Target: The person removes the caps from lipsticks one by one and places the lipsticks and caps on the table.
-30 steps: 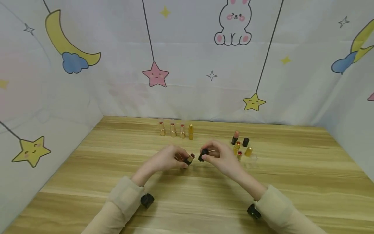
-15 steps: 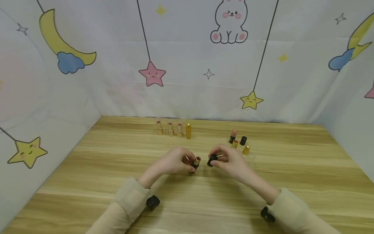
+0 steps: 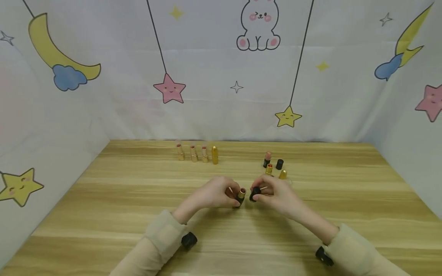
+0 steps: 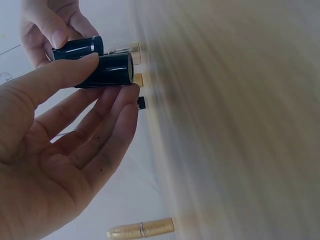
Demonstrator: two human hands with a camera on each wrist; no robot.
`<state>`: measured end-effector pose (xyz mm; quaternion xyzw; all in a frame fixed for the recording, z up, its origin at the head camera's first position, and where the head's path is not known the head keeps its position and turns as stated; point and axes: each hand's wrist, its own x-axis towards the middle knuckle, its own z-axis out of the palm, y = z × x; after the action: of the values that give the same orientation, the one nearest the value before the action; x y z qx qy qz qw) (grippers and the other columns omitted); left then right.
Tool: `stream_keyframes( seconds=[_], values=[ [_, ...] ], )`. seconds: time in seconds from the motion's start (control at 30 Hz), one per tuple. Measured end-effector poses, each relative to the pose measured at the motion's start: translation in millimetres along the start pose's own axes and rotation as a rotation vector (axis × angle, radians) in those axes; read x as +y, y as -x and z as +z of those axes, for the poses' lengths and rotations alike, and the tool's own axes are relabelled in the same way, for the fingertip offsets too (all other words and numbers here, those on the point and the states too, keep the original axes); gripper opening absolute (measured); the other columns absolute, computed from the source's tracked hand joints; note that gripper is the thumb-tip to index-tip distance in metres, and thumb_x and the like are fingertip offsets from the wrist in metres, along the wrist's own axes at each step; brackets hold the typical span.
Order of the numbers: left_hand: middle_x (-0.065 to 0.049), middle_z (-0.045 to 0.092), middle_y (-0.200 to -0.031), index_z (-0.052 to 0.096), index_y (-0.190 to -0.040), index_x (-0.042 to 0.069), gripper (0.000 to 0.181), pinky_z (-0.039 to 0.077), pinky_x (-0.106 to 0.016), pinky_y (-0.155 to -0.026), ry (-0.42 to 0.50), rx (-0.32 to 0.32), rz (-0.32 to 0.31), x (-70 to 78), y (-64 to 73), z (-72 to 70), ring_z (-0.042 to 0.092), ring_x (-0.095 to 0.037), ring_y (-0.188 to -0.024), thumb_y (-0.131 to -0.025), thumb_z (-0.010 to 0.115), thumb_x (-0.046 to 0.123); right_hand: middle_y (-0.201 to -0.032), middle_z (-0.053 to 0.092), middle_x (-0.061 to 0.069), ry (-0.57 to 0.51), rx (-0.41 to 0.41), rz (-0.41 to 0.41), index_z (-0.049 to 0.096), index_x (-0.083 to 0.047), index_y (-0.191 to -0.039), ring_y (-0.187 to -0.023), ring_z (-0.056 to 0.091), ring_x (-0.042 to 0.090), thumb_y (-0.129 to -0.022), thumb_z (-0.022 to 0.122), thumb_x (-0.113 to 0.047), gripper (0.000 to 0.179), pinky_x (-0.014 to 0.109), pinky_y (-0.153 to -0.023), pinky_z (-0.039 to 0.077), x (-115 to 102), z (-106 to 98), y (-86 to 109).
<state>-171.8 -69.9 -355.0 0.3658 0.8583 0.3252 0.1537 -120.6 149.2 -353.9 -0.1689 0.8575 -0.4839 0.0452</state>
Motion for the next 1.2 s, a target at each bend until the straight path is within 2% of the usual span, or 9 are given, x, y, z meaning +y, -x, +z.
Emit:
stream_keyframes(
  seconds=[0.27, 0.47, 0.67, 0.9, 1.03, 1.2],
  values=[
    [-0.004, 0.07, -0.093, 0.071, -0.093, 0.011, 0.013, 0.052, -0.022, -0.074, -0.01, -0.001, 0.013, 6.3, -9.1, 8.8, 0.068, -0.014, -0.084, -0.081, 0.074, 0.01, -0.106, 0.066, 0.018, 0.036, -0.003, -0.029, 0.061, 0.0, -0.104, -0.097, 0.069, 0.029, -0.085, 0.069, -0.003, 0.021, 0.025, -0.077, 0.056, 5, -8, 7.1],
    [-0.003, 0.072, -0.094, 0.072, -0.097, 0.01, 0.017, 0.053, -0.023, -0.075, -0.011, 0.007, -0.001, 13.6, -17.2, 16.8, 0.069, -0.013, -0.086, -0.08, 0.076, 0.011, -0.109, 0.064, 0.019, 0.071, 0.015, -0.005, 0.062, 0.0, -0.105, -0.098, 0.069, 0.028, -0.085, 0.069, -0.003, 0.022, 0.026, -0.079, 0.056, 14, -18, 18.5],
    [-0.002, 0.071, -0.089, 0.072, -0.093, 0.011, 0.014, 0.051, -0.021, -0.073, -0.024, 0.005, 0.026, 21.2, -28.4, 25.2, 0.067, -0.013, -0.083, -0.079, 0.076, 0.01, -0.107, 0.065, 0.02, 0.082, 0.037, 0.003, 0.061, 0.002, -0.103, -0.096, 0.069, 0.027, -0.084, 0.07, -0.001, 0.021, 0.025, -0.08, 0.055, 24, -27, 28.5],
    [-0.001, 0.07, -0.084, 0.072, -0.092, 0.011, 0.015, 0.048, -0.02, -0.07, -0.035, 0.022, -0.006, 27.6, -37.9, 31.7, 0.062, -0.007, -0.076, -0.078, 0.077, 0.011, -0.103, 0.067, 0.018, 0.105, 0.038, 0.009, 0.061, 0.001, -0.102, -0.095, 0.07, 0.026, -0.084, 0.07, -0.004, 0.021, 0.027, -0.079, 0.056, 28, -36, 32.6],
    [-0.001, 0.07, -0.083, 0.072, -0.095, 0.011, 0.018, 0.048, -0.018, -0.069, -0.029, 0.006, -0.017, 31.4, -44.0, 36.0, 0.059, -0.005, -0.073, -0.078, 0.077, 0.009, -0.104, 0.067, 0.017, 0.138, 0.04, 0.018, 0.062, 0.0, -0.102, -0.095, 0.07, 0.027, -0.084, 0.071, -0.006, 0.021, 0.028, -0.079, 0.057, 28, -41, 35.4],
    [-0.003, 0.072, -0.088, 0.073, -0.098, 0.01, 0.022, 0.049, -0.016, -0.07, -0.033, -0.025, -0.013, 36.0, -52.1, 39.4, 0.065, -0.006, -0.078, -0.077, 0.078, 0.008, -0.101, 0.068, 0.016, 0.154, 0.042, 0.02, 0.061, 0.001, -0.1, -0.094, 0.07, 0.028, -0.083, 0.072, -0.005, 0.021, 0.029, -0.077, 0.057, 30, -46, 38.6]
  ],
)
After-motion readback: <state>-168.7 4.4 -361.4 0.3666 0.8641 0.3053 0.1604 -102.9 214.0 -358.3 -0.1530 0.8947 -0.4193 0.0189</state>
